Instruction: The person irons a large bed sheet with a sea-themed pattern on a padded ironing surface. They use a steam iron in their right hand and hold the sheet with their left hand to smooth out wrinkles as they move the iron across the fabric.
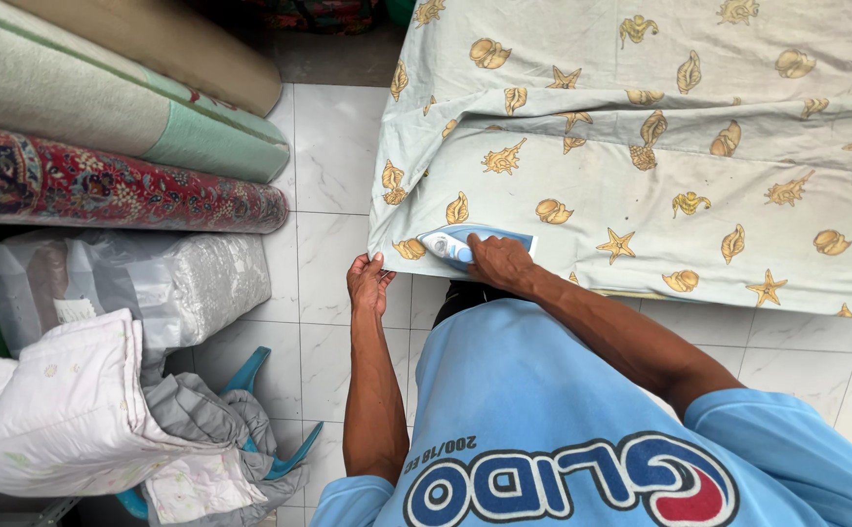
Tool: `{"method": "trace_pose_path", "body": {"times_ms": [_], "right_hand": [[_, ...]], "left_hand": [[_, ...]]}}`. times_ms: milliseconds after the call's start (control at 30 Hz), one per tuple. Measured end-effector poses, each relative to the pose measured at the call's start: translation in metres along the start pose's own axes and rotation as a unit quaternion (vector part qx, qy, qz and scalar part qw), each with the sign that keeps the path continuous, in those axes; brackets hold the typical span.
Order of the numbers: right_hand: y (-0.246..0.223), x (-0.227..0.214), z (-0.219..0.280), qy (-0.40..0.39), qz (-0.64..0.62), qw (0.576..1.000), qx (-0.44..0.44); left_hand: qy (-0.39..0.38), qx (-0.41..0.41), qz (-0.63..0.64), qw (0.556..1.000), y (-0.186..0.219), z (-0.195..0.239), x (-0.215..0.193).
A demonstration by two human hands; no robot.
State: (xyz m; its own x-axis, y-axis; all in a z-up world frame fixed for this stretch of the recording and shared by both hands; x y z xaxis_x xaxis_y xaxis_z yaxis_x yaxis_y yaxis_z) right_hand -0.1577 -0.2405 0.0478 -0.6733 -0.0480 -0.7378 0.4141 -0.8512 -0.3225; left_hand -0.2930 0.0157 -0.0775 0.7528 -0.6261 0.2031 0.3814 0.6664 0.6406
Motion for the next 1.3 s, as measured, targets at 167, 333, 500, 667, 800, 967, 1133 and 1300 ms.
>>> {"method": "trace_pose_path", "body": {"times_ms": [167,333,500,667,800,967,1133,1300], "right_hand": [[0.088,-0.032,0.009,-0.002,-0.018,0.992,0.126],[0.189,-0.067,0.027,-0.007,-0.032,0.975,0.222],[0.218,-0.073,0.019,0.037,-0.085,0.966,0.24],[0.185,-0.071,0.012,-0.004,-0.073,0.979,0.192],[0.116,-0.055,-0.003,-0.061,-0.039,0.984,0.163],[0.026,-0.024,-0.02,-0.058,0.002,0.997,0.043],[-0.013,-0.006,-0.02,0.016,0.019,0.999,-0.024],[-0.005,-0.03,-0.048,0.061,-0.019,0.998,0.012]], "left_hand": [[0.012,-0.001,0.018,1.0,-0.002,-0.005,-0.002],[0.012,-0.012,0.015,1.0,-0.001,-0.012,-0.007],[0.003,-0.014,0.055,0.998,-0.006,-0.017,-0.011],[-0.021,-0.015,0.139,0.99,-0.009,-0.013,-0.003],[-0.048,-0.027,0.164,0.985,0.002,-0.002,0.008],[-0.124,-0.045,0.14,0.981,0.013,0.011,0.023],[-0.079,-0.039,0.123,0.988,0.009,0.013,0.028],[-0.032,-0.007,0.139,0.99,0.004,0.011,0.017]]}}
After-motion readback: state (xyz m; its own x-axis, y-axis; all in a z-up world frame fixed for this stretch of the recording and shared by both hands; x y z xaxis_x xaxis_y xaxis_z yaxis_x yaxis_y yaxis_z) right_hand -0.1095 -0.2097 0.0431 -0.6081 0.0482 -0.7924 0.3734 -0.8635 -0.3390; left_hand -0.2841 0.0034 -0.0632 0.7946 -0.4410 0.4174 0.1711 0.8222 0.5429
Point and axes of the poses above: each hand's wrist, its own z-axis away from the middle knuckle, its own x-axis out of the palm, y = z × x, the point moved 3 cm from there along -z, towards the middle knuckle, and after that the axes turned 8 degrees about x, right-handed, at the moved point
